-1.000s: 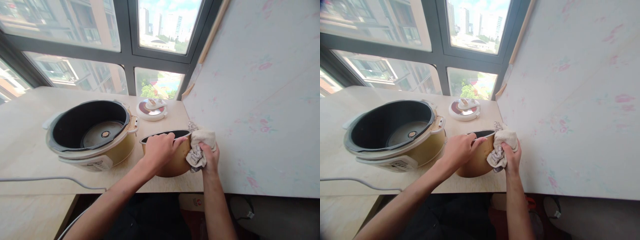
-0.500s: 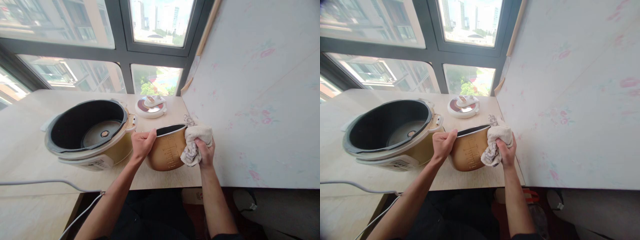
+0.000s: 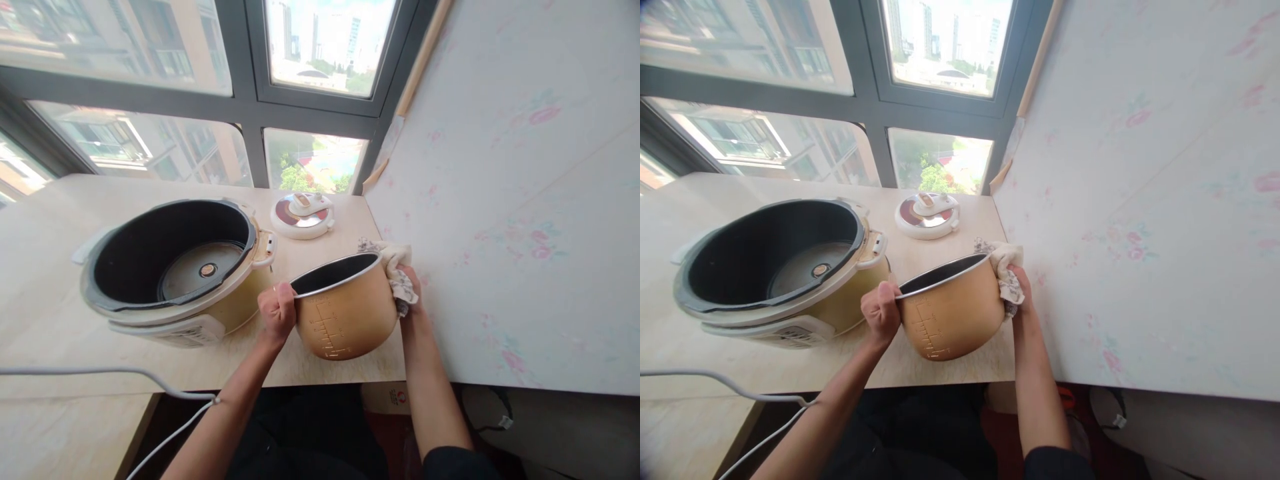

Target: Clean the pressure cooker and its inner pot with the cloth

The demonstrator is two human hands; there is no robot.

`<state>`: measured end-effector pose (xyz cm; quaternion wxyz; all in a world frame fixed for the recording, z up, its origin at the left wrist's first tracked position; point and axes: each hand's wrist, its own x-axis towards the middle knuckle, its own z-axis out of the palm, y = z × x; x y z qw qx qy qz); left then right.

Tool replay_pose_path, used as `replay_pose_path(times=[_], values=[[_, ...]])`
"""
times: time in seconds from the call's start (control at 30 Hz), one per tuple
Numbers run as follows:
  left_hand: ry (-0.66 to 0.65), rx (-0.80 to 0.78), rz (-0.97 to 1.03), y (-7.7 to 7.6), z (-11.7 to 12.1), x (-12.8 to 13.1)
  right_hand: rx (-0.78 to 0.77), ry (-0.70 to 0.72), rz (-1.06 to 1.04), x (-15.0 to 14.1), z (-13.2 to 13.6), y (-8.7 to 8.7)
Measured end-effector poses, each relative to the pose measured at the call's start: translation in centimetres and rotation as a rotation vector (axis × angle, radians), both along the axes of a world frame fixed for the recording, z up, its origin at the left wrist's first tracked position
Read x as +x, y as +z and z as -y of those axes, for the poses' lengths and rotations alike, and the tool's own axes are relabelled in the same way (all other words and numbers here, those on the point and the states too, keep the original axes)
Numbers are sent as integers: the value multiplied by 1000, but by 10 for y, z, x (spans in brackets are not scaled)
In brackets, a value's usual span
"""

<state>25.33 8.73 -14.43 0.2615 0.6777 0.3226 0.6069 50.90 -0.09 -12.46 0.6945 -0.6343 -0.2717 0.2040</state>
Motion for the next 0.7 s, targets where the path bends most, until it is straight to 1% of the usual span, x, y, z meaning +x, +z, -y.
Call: replay_pose_path(times=[0.07, 0.13, 0.27, 0.33, 0.47, 0.53, 0.6, 0.7], values=[[-24, 117, -141, 6, 0, -7, 6, 37, -40, -2, 8, 6], [-53, 147, -173, 15, 1, -10, 21, 34, -71, -6, 15, 10], [-138, 21, -31, 36, 12, -9, 66, -55, -98, -18, 26, 13], [-213, 1, -83, 50, 21, -9, 97, -112, -114, -25, 30, 13], [-398, -29, -320, 85, 38, -9, 146, -207, -134, -41, 37, 13], [-417, -83, -455, 102, 45, -6, 151, -236, -114, -49, 40, 15], [-414, -147, -624, 115, 50, 2, 167, -254, -92, -57, 42, 17], [-392, -179, -884, 126, 55, 17, 187, -291, -42, -68, 46, 22]])
